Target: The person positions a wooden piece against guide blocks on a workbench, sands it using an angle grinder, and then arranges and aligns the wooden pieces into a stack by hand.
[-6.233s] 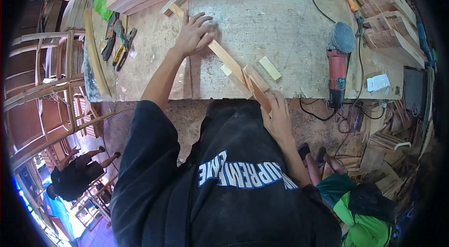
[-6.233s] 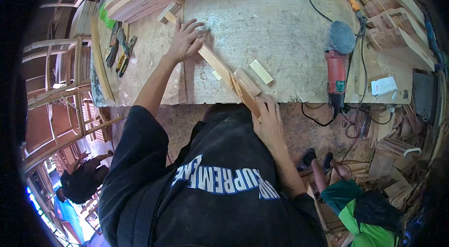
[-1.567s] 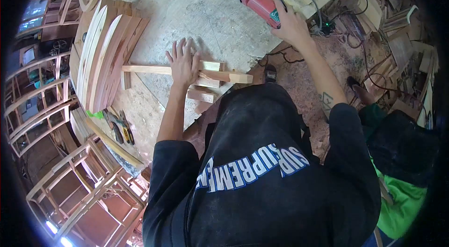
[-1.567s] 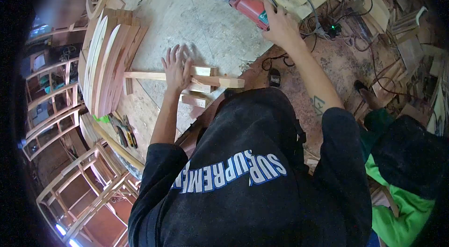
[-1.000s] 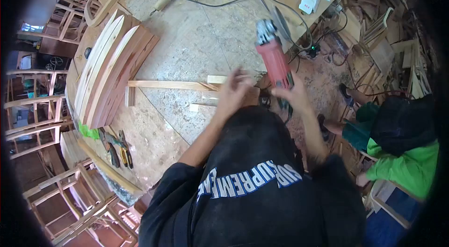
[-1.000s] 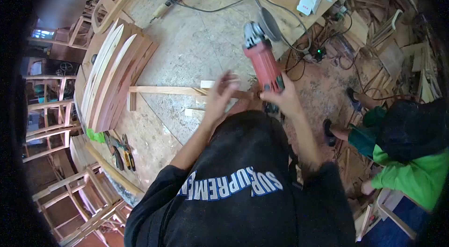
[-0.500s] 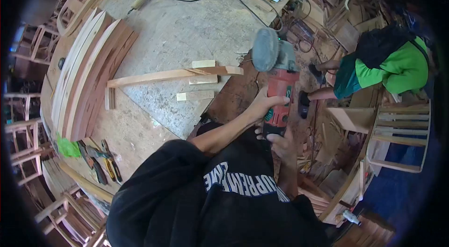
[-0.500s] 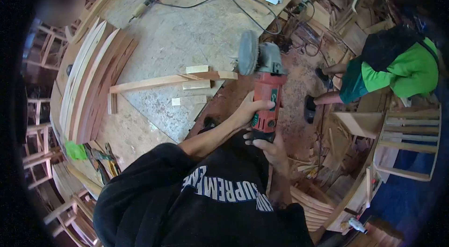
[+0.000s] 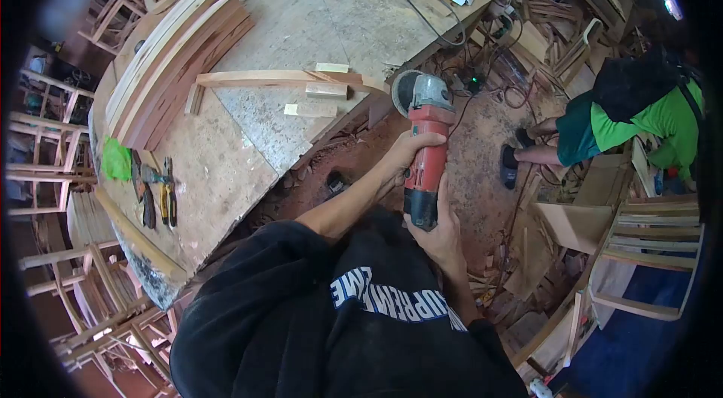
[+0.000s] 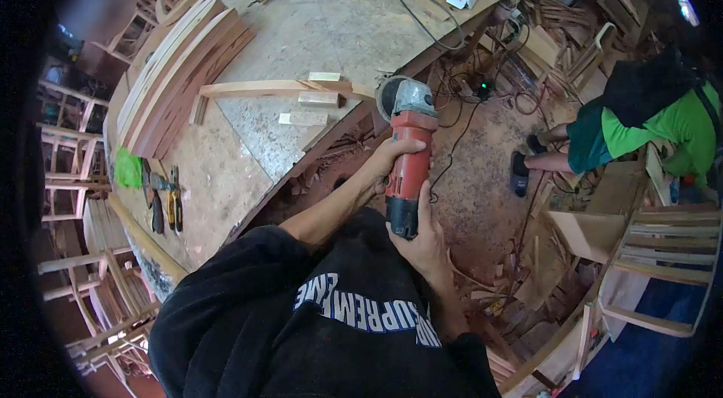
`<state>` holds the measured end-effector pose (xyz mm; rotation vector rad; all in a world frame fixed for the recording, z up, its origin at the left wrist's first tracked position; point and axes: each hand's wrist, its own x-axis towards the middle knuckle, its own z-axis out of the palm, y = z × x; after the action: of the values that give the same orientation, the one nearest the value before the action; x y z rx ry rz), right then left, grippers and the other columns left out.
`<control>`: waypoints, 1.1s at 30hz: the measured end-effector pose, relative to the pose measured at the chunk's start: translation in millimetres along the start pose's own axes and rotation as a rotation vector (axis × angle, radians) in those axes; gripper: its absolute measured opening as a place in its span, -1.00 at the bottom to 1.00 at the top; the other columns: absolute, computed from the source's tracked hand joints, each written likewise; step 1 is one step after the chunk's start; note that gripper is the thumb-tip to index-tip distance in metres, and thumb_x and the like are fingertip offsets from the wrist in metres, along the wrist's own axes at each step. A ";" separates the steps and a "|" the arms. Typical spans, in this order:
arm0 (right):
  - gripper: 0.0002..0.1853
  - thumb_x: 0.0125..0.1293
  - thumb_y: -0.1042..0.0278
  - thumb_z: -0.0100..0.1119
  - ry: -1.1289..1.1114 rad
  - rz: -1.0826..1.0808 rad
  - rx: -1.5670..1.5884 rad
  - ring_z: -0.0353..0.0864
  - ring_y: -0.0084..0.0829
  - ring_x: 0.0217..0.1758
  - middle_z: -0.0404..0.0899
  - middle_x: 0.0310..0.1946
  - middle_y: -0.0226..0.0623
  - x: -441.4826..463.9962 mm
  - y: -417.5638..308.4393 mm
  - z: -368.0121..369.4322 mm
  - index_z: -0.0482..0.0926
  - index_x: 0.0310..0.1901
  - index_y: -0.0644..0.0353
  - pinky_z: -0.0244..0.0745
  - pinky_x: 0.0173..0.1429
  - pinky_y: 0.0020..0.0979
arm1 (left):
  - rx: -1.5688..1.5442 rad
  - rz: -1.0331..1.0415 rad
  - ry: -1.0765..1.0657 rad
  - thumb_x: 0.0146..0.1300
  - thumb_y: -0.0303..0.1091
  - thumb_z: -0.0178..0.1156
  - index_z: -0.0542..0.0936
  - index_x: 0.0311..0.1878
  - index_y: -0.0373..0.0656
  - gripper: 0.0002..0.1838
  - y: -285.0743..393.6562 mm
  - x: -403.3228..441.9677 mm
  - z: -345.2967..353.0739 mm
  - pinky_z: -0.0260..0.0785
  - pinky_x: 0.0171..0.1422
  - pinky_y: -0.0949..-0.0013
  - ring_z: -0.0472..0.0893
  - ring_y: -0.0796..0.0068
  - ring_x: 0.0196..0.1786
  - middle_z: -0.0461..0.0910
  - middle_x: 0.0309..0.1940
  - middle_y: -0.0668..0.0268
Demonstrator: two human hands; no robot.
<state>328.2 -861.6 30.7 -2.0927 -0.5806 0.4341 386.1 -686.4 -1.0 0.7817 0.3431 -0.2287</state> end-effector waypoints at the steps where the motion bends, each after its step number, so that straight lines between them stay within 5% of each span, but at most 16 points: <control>1: 0.06 0.07 0.36 0.37 -0.011 -0.100 0.003 0.57 0.07 0.04 0.48 0.05 0.25 -1.1 5.5 -3.8 -0.16 0.49 0.28 0.48 0.10 -0.16 | 0.014 0.011 0.008 0.12 -0.16 0.31 0.50 -0.06 -0.25 -0.58 -3.1 0.0 2.0 0.54 -0.14 0.35 0.65 0.40 -0.27 0.62 -0.29 0.21; 9: 0.04 0.08 0.40 0.32 -0.037 -0.199 0.061 0.53 0.18 0.06 0.42 0.10 0.32 -5.0 32.2 -0.8 -0.17 0.50 0.25 0.45 0.09 -0.11 | 0.010 0.028 0.034 0.11 -0.14 0.31 0.46 -0.05 -0.28 -0.54 -7.8 -5.8 -0.1 0.57 -0.18 0.29 0.65 0.33 -0.34 0.62 -0.32 0.16; 15: 0.00 0.18 0.29 0.31 -0.172 -0.205 0.471 0.30 -0.07 0.36 0.15 0.36 0.12 23.4 24.1 6.9 -0.17 0.50 0.26 0.24 0.36 -0.25 | -0.162 -0.046 -0.037 0.12 -0.10 0.29 0.46 -0.04 -0.25 -0.52 3.7 6.6 -23.3 0.59 -0.17 0.28 0.66 0.32 -0.33 0.63 -0.31 0.14; 17: -0.01 0.23 0.24 0.30 0.002 0.152 1.046 0.15 -0.15 0.44 0.03 0.42 0.03 42.4 17.5 31.7 -0.18 0.50 0.27 0.10 0.45 -0.26 | -0.187 -0.049 -0.040 0.13 -0.09 0.29 0.46 -0.04 -0.25 -0.53 4.7 3.8 -31.6 0.60 -0.15 0.27 0.66 0.32 -0.32 0.63 -0.30 0.14; 18: -0.02 0.22 0.26 0.30 0.013 0.161 0.948 0.40 -0.16 0.26 0.20 0.31 0.04 56.9 14.1 37.6 -0.17 0.50 0.22 0.35 0.29 -0.25 | -0.199 -0.034 -0.035 0.14 -0.10 0.28 0.47 -0.04 -0.24 -0.54 5.4 8.3 -36.0 0.60 -0.14 0.27 0.67 0.33 -0.30 0.63 -0.30 0.15; 24: -0.09 0.25 0.37 0.20 -0.002 0.326 0.955 0.66 -0.34 -0.31 0.51 -0.09 -0.10 94.9 -16.5 51.7 -0.17 0.51 0.02 0.64 -0.28 -0.37 | -0.199 -0.014 -0.001 0.15 -0.14 0.28 0.49 -0.05 -0.23 -0.59 13.3 29.5 -64.6 0.58 -0.15 0.31 0.66 0.37 -0.28 0.61 -0.29 0.20; 28: -0.13 0.24 0.35 0.20 0.007 0.370 0.937 0.65 -0.34 -0.31 0.51 -0.10 -0.10 101.3 -9.8 66.5 -0.09 0.49 0.04 0.64 -0.30 -0.37 | -0.111 0.052 0.062 0.12 -0.12 0.30 0.54 -0.13 -0.22 -0.61 16.8 33.1 -70.6 0.49 -0.29 0.40 0.59 0.49 -0.41 0.60 -0.37 0.28; 33: -0.18 0.24 0.35 0.19 0.028 0.334 0.942 0.65 -0.36 -0.35 0.50 -0.12 -0.13 106.5 -9.6 76.8 -0.03 0.47 0.06 0.64 -0.33 -0.39 | -0.123 0.020 0.053 0.12 -0.13 0.30 0.53 -0.09 -0.23 -0.59 14.8 35.7 -83.6 0.52 -0.21 0.37 0.62 0.46 -0.34 0.61 -0.33 0.26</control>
<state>375.3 -746.3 -11.8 -1.2675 0.0320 0.6993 405.6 -618.6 -60.2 0.6706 0.3958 -0.1661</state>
